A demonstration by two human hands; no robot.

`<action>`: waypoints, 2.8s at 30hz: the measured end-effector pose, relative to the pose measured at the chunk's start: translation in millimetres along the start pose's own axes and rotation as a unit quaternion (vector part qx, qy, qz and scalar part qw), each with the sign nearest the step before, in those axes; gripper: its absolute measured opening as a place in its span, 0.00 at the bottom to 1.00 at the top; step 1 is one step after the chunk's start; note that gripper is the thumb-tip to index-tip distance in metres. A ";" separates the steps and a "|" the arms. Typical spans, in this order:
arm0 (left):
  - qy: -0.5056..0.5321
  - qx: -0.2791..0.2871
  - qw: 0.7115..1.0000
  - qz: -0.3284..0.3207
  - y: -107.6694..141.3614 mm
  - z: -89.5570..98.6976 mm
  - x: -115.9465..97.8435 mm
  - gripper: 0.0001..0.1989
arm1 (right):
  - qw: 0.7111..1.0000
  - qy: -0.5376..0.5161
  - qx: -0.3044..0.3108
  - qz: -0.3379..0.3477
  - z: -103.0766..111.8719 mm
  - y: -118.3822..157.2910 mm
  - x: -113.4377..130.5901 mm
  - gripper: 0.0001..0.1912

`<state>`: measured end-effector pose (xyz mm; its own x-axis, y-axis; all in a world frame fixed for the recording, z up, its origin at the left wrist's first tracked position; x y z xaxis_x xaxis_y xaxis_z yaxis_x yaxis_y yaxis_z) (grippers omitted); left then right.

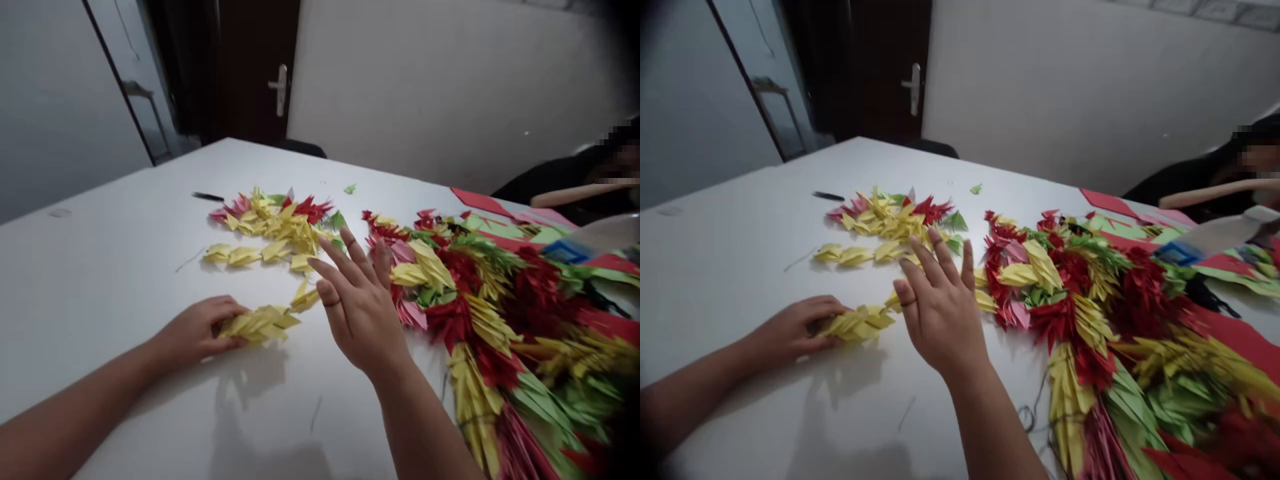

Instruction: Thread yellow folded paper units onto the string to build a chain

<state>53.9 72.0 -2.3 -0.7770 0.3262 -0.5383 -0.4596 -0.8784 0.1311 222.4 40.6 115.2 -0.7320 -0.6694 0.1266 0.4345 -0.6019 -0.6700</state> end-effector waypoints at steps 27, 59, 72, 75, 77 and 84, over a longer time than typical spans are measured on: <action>-0.042 -0.018 0.999 -0.027 2.6 -7.3 17.9 0.17 | 0.729 -0.592 -0.163 -0.302 -10.0 16.5 -44.0 0.13; -0.018 -0.045 0.996 0.068 0.8 7.7 17.6 0.20 | 0.950 0.104 0.101 -0.275 30.0 28.5 -73.5 0.16; 0.015 -0.047 0.998 0.043 3.1 5.6 24.0 0.19 | 0.893 0.106 0.304 -0.314 2.5 55.1 -94.2 0.18; 0.011 -0.052 0.998 0.039 1.9 4.7 24.8 0.18 | 0.888 0.115 0.307 -0.323 11.7 55.9 -95.2 0.15; 0.008 -0.073 0.996 0.040 1.1 7.6 25.8 0.18 | 0.893 0.125 0.286 -0.323 24.1 53.1 -95.4 0.13; -0.012 -0.243 0.970 0.012 11.8 38.5 19.8 0.16 | 0.923 0.080 0.199 -0.319 53.6 50.3 -93.6 0.19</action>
<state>16.6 81.6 20.6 -0.7975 0.3071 -0.5193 -0.1889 -0.9446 -0.2686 340.9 49.6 108.8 -0.9601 -0.0685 0.2711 0.0224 -0.9853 -0.1695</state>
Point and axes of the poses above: each hand's wrist, its own y-axis away from the middle knuckle, its own z-axis out of the back of the hand, x = y × z, the point moved 9 cm from there along -y, towards the middle knuckle, and after that the axes turned 11 degrees about z, right-handed, at the moved point
